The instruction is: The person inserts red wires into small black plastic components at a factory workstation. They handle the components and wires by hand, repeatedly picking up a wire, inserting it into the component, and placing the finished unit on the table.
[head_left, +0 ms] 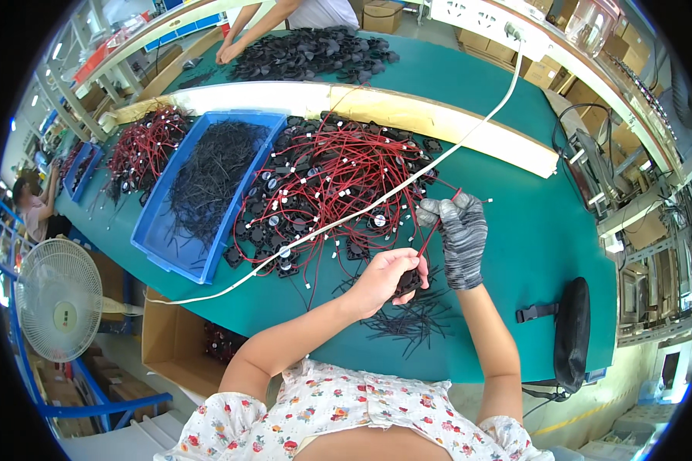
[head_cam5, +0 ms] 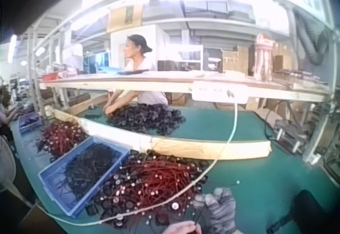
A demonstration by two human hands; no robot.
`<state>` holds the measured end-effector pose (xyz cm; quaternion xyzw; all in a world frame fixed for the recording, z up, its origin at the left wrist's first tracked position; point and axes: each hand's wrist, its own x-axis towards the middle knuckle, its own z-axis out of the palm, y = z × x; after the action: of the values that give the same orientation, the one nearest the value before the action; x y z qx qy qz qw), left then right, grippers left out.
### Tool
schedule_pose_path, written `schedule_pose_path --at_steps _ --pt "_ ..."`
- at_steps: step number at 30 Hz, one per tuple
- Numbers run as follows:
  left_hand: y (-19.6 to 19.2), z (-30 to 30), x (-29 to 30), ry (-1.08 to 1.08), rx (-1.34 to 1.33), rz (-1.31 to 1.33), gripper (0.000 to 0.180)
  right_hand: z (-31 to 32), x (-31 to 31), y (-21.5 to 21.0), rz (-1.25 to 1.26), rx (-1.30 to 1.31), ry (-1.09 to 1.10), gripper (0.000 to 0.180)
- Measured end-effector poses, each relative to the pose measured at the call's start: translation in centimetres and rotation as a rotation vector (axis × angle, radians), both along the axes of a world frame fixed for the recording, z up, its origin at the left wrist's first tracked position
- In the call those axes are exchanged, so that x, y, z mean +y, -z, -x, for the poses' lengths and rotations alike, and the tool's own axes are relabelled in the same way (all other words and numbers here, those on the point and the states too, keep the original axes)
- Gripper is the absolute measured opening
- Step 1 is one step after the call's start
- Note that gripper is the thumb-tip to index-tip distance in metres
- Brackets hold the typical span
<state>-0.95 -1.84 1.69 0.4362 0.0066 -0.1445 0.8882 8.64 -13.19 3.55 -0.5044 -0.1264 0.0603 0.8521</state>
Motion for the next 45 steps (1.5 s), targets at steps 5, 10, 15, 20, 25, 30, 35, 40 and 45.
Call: schedule_pose_path --at_steps 5,10,15,20,25,30,35,40,45 --pt "-0.1 0.0 0.0 0.004 0.085 -0.025 0.022 0.5 -0.9 -0.8 0.3 -0.256 -0.071 0.028" --pt "-0.3 -0.3 0.8 0.016 0.068 0.007 0.021 0.1 -2.1 -1.2 0.924 -1.187 -0.034 0.038" --pt "-0.4 -0.3 1.3 0.005 0.105 0.025 0.023 0.0 -2.1 -2.2 1.127 -1.39 -0.061 0.033" --pt "0.0 -0.3 1.7 0.056 0.071 0.006 0.024 -0.1 -2.7 -2.3 1.132 -1.335 -0.281 0.038" --pt "-0.5 -0.3 1.8 0.081 0.039 -0.039 0.024 0.2 -3.1 -2.3 1.22 -1.361 -0.264 0.036" --pt "-0.1 -0.4 2.0 0.091 0.03 -0.012 0.023 0.6 -3.3 -2.1 1.328 -1.429 -0.196 0.034" --pt "0.3 -0.6 2.0 0.091 0.041 0.06 0.026 1.0 -3.2 -1.5 1.398 -1.457 -0.108 0.03" --pt "0.4 -0.6 2.2 0.071 0.128 0.158 0.029 1.2 -3.2 -1.2 1.44 -1.465 -0.109 0.03" --pt "0.0 -0.3 2.1 0.116 0.126 0.081 0.031 1.3 -3.3 -1.0 1.442 -1.511 -0.092 0.033"
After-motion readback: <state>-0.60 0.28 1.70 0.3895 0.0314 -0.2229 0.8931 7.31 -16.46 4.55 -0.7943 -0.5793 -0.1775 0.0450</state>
